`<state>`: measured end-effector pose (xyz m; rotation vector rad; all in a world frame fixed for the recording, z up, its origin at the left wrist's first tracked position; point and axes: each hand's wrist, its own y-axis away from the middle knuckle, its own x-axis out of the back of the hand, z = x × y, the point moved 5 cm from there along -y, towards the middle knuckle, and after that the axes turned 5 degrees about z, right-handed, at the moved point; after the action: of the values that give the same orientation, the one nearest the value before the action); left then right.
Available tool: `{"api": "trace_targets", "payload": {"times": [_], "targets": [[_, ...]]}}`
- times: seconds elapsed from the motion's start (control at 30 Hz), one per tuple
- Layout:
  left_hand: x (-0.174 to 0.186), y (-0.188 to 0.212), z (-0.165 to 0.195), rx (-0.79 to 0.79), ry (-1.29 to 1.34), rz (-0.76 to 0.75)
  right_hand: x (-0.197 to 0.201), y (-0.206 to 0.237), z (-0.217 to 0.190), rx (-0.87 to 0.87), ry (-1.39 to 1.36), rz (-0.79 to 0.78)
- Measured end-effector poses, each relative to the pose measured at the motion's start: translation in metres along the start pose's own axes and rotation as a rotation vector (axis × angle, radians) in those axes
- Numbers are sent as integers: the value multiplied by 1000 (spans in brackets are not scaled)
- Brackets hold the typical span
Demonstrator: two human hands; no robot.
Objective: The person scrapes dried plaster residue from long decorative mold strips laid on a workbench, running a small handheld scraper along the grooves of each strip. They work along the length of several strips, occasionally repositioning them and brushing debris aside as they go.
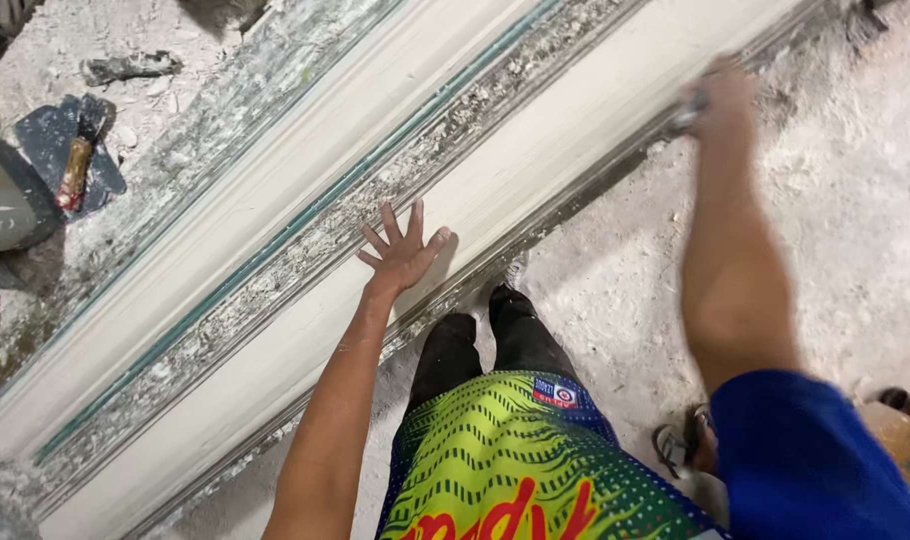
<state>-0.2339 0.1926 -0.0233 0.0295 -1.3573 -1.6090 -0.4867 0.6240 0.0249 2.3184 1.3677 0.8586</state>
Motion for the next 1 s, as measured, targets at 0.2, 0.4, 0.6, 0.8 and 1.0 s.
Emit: {"api": "trace_targets", "payload": {"times": [0.2,0.4,0.6,0.8,1.0], "targets": [[-5,5,3,-17,-6,-19,-91,208,129,286,341,250],[-9,8,-1,-40,16,-11,-123,314,204,-170,92,10],[-13,4,-6,-50,-12,37,-59,147,131,-346,-198,15],[-18,-11,23,-63,-94,271,13,13,39,-320,-169,43],[-37,-69,205,-151,-62,313,65,-122,-44,-313,-399,49]]}}
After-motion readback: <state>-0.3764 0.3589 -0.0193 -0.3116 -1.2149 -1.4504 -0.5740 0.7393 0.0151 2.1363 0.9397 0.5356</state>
